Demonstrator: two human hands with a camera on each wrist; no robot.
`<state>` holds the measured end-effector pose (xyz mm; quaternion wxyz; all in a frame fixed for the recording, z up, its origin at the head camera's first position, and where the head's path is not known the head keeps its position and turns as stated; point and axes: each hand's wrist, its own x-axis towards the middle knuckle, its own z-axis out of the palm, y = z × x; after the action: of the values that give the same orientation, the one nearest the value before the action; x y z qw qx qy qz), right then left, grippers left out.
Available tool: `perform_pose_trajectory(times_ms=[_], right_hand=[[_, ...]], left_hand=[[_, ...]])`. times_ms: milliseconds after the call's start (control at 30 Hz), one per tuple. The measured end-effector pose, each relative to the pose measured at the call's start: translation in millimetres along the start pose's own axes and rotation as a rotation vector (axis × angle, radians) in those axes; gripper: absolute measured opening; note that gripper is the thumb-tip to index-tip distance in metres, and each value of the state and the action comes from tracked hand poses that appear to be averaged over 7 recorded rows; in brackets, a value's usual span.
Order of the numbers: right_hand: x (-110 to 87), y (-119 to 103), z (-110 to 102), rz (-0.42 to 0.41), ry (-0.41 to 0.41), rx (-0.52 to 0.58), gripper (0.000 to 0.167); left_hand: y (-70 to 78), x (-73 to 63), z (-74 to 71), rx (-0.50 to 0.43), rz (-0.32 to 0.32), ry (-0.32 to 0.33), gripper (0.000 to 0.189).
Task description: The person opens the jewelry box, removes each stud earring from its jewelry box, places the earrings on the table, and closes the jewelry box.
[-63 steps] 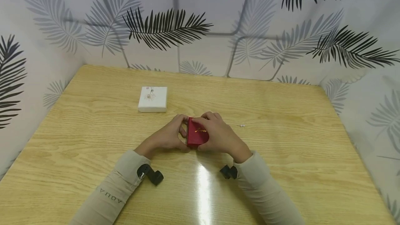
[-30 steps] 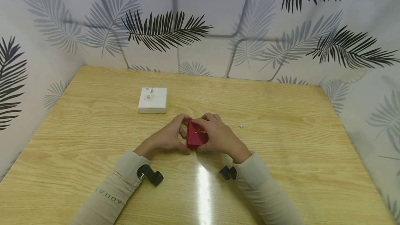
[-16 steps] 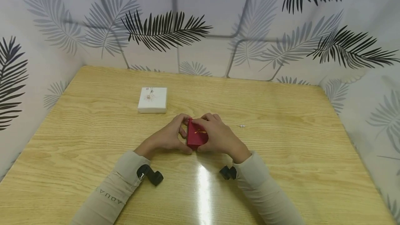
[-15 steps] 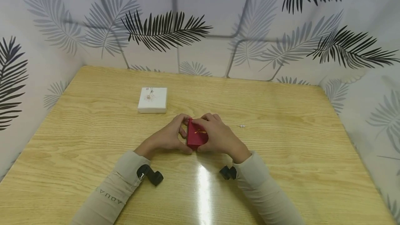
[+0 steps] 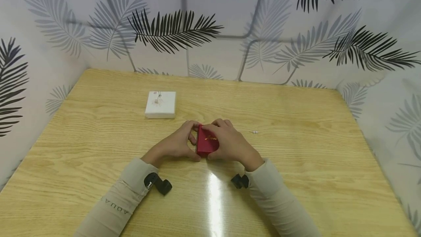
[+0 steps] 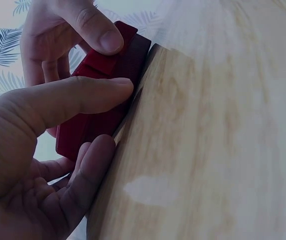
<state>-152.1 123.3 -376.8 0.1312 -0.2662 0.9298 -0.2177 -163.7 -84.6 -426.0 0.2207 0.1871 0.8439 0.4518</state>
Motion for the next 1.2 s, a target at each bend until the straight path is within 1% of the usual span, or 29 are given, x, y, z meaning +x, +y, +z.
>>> perform_pose_trajectory(times_ms=[467,567,733,900,1033,1200], right_hand=[[0.7,-0.5,0.9,0.017,-0.009,-0.006,0.081],[1.0,-0.1,1.3,0.019,-0.011,-0.015,0.081],[2.1,0.2,0.9,0.022,-0.022,-0.025,0.081],[2.1,1.6,0.1,0.022,-0.023,-0.001,0.08],[1.5,2.6,-0.3,0.024,-0.025,0.014,0.082],[2.3,2.4,-0.3,0.028,-0.036,0.006,0.084]], left_hand=[[0.3,-0.5,0.4,0.006,-0.007,-0.003,0.1],[0.6,-0.6,0.2,-0.001,-0.018,-0.004,0.099],[0.9,0.1,0.3,-0.01,-0.013,-0.002,0.098],[2.5,0.1,-0.3,-0.008,-0.007,-0.006,0.098],[0.8,1.0,0.0,0.002,-0.004,-0.008,0.098],[0.3,1.2,0.0,0.003,-0.012,-0.007,0.097]])
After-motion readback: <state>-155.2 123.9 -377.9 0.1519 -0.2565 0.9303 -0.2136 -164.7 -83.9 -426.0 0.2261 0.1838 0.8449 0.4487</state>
